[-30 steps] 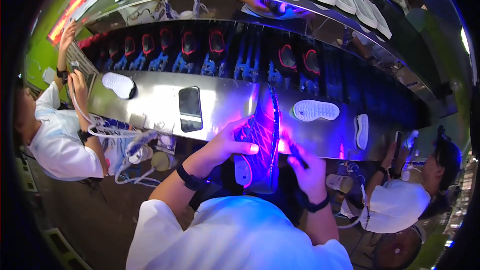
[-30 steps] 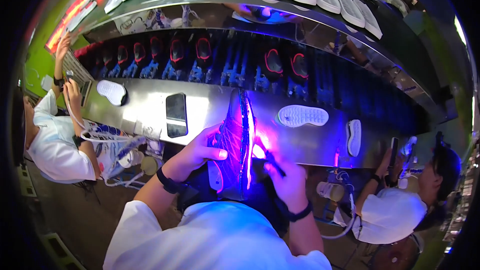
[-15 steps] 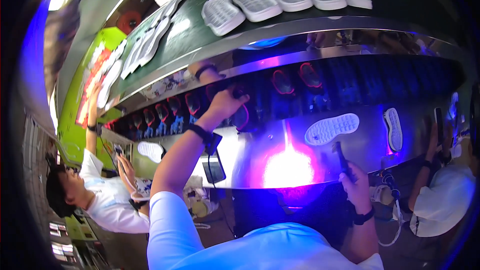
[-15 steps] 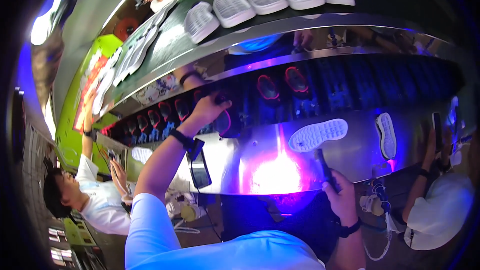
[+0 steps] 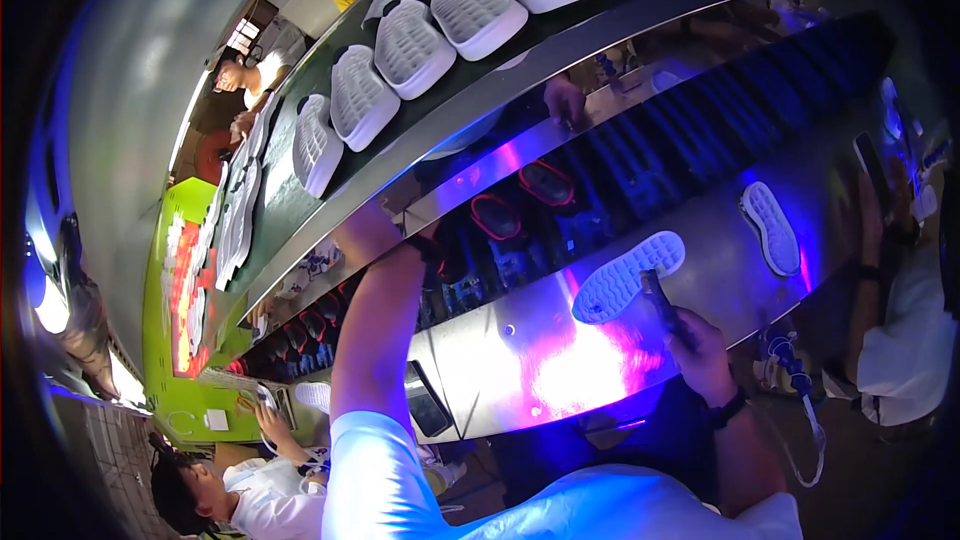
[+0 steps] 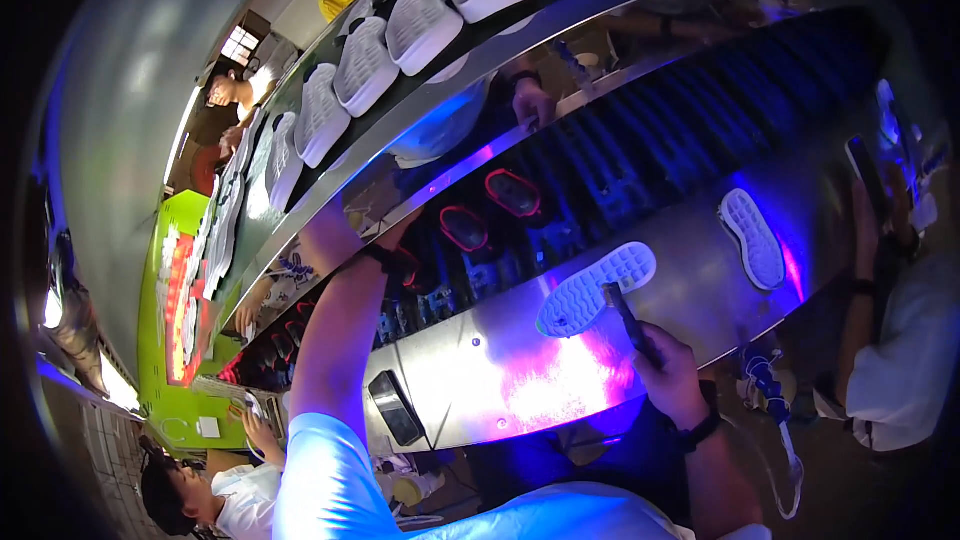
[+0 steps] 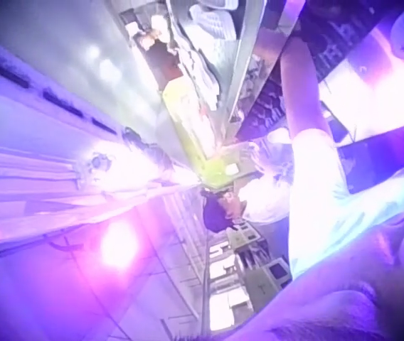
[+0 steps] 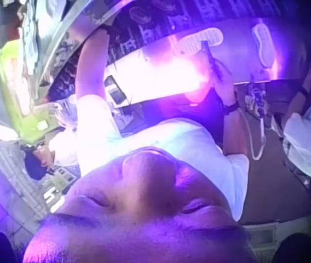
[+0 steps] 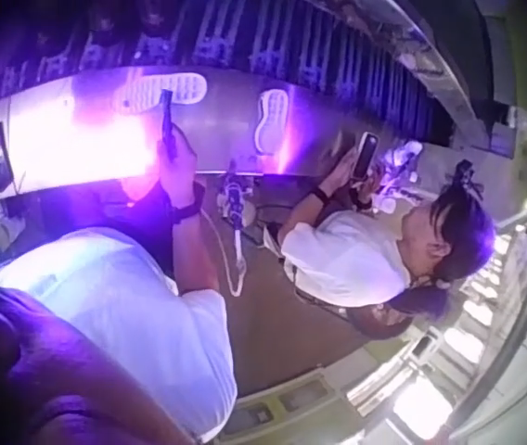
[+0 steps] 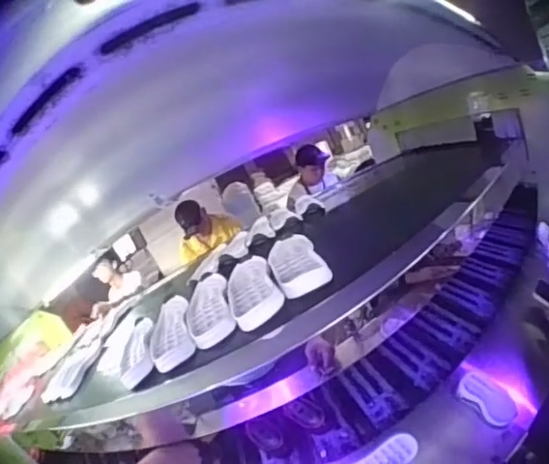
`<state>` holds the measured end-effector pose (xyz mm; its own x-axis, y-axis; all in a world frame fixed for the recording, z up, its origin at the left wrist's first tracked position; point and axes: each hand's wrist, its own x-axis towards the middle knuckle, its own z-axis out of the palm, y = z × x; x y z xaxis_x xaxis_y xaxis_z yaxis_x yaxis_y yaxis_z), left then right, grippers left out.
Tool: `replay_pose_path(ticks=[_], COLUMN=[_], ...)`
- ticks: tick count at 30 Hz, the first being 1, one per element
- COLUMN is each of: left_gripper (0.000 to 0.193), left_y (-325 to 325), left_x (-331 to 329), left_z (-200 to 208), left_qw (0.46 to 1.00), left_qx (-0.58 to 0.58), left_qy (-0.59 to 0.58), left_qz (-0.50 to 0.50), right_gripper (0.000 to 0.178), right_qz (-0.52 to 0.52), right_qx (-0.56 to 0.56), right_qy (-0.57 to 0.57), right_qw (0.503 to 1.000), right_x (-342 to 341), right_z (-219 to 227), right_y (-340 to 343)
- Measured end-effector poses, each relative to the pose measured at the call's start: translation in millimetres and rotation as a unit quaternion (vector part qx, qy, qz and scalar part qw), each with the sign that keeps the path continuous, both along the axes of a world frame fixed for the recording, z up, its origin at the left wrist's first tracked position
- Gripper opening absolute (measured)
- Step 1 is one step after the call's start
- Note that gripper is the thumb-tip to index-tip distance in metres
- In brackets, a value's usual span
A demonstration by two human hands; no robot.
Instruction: The recorder is applying a liquid adhesive or treatment to the edge of a shoe upper using a small brush while it is illuminated by a purple light on a manufacturing line.
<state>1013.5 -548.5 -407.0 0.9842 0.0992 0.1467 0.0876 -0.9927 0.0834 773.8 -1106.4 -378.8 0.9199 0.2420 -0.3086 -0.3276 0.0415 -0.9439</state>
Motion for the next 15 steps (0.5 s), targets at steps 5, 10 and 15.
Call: replay_pose_path(ticks=[5,10,15], left_gripper=[0.051,0.053,0.044], left_y=[-84.5,-207.3,-189.5], left_x=[83.7,43.6,-43.4], left_z=[-60.2,38.7,59.8], left_qw=[0.954,0.899,0.772], left_qx=[0.124,-0.317,-0.597], left_qy=[-0.227,0.254,0.103], left_qz=[-0.151,0.161,0.193], right_gripper=[0.044,0.041,0.042], right_qz=[-0.027,-0.042,-0.040], right_qx=[0.011,-0.032,-0.048], right_qy=[-0.048,-0.073,-0.111], right_qw=[0.998,0.996,0.992], right_x=[-2.8,-10.4,-5.0], right_z=[-12.9,-22.2,-21.3], right_y=[12.2,6.7,-0.5])
